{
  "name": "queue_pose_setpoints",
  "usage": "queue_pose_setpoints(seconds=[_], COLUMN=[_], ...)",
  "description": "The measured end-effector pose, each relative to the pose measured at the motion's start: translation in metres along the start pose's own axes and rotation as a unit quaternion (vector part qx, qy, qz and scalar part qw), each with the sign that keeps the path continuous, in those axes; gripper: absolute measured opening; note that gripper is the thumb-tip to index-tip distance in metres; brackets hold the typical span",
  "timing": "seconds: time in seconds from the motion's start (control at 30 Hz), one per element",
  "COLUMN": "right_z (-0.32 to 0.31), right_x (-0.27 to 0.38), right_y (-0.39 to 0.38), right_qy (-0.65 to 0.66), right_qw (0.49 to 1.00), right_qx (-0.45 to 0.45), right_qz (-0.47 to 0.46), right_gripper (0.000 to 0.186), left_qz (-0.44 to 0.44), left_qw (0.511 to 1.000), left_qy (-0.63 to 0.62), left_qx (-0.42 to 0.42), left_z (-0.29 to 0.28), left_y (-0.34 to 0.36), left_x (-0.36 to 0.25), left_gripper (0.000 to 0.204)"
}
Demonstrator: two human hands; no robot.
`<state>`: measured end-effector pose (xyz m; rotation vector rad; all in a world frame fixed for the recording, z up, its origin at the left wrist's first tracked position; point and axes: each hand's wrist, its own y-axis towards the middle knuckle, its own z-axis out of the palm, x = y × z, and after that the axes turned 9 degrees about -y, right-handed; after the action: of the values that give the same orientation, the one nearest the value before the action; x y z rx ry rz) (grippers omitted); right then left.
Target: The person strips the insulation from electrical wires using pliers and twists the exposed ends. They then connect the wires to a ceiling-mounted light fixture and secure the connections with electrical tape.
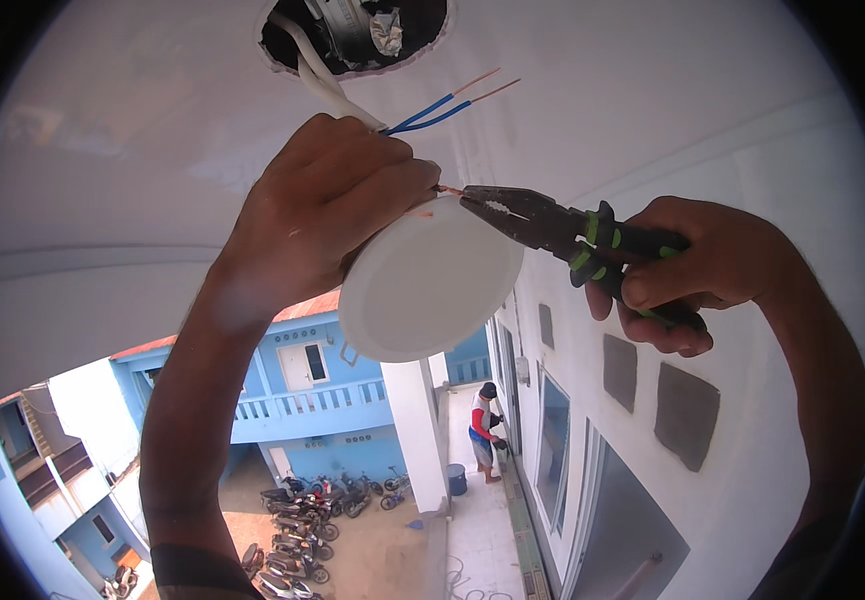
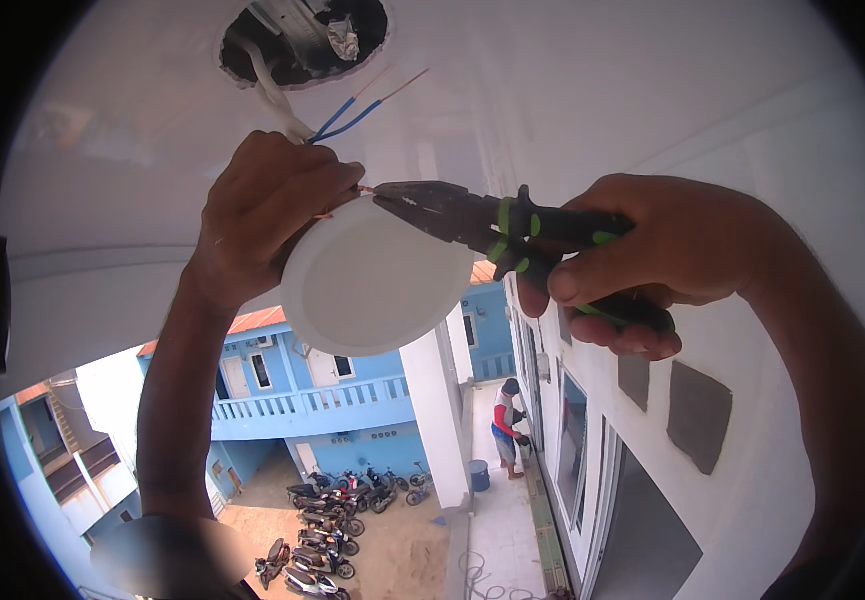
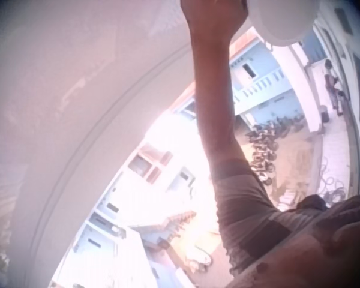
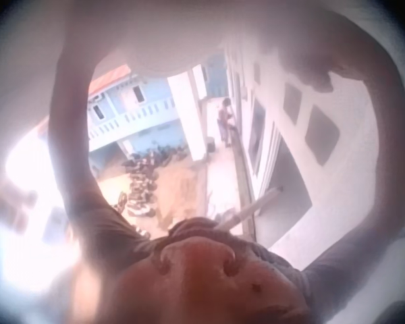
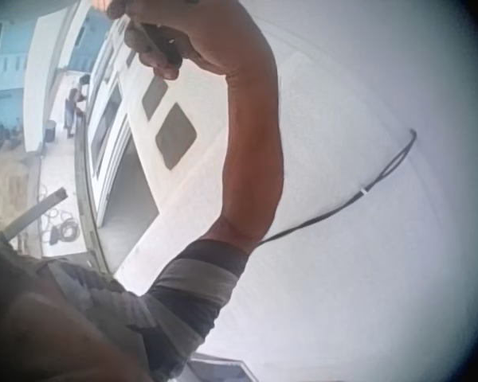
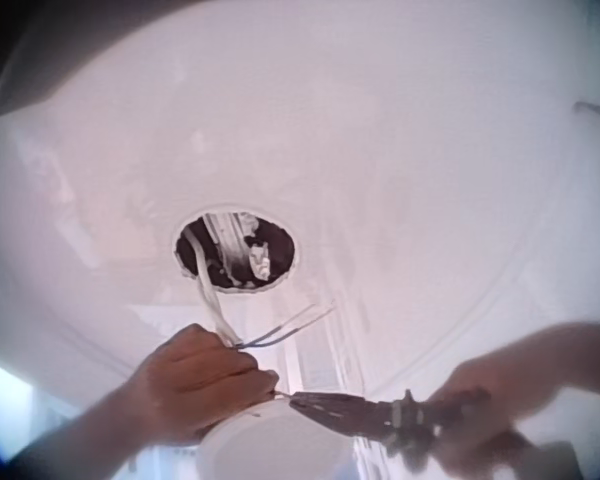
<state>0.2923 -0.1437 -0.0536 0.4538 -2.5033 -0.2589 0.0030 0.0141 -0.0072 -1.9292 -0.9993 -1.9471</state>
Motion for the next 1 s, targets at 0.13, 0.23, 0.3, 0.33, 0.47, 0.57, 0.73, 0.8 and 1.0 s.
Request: queue_pose_setpoints(seconds=[0.13, 0.23, 0.3, 0.33, 0.47, 0.57, 0.73, 0.8, 1.0], right_z=[0.004, 0.004, 0.005, 0.009, 0.045, 0.057, 0.049, 0.045, 0.041], right_x=[-0.004, -0.005, -0.007, -0.006, -0.005, -0.043, -0.045, -0.046, -0.045], right_y=[0.002, 0.000, -0.002, -0.005, -0.008, 0.008, 0.015, 0.018, 0.019], right_qy=[0.032, -0.147, -0.224, -0.236, -0.306, -0.543, -0.598, -0.618, -0.647], right_qw=[0.998, 0.982, 0.961, 0.954, 0.883, 0.654, 0.564, 0.536, 0.503], right_qx=[-0.010, -0.111, -0.160, -0.184, -0.356, -0.520, -0.566, -0.572, -0.569], right_qz=[-0.050, -0.035, 0.000, 0.024, 0.013, -0.083, -0.061, -0.064, -0.066], right_gripper=[0.025, 0.025, 0.028, 0.032, 0.040, 0.070, 0.086, 0.086, 0.084], left_qz=[-0.015, -0.031, -0.037, -0.037, -0.057, -0.064, -0.046, -0.046, -0.062], left_qw=[1.000, 0.999, 0.998, 0.998, 0.997, 0.997, 0.998, 0.998, 0.997], left_qy=[-0.007, -0.021, -0.024, -0.024, -0.016, -0.023, -0.012, -0.008, -0.016], left_qx=[-0.017, -0.032, -0.038, -0.040, -0.041, -0.045, -0.045, -0.043, -0.037], left_z=[-0.001, 0.003, 0.006, 0.007, 0.009, 0.014, 0.018, 0.019, 0.022], left_y=[0.004, 0.006, 0.006, 0.005, 0.004, 0.011, 0.012, 0.012, 0.015], left_x=[0.002, 0.005, 0.005, 0.005, 0.000, -0.004, -0.002, -0.002, -0.006], left_gripper=[0.053, 0.048, 0.045, 0.044, 0.041, 0.040, 0.039, 0.038, 0.033])
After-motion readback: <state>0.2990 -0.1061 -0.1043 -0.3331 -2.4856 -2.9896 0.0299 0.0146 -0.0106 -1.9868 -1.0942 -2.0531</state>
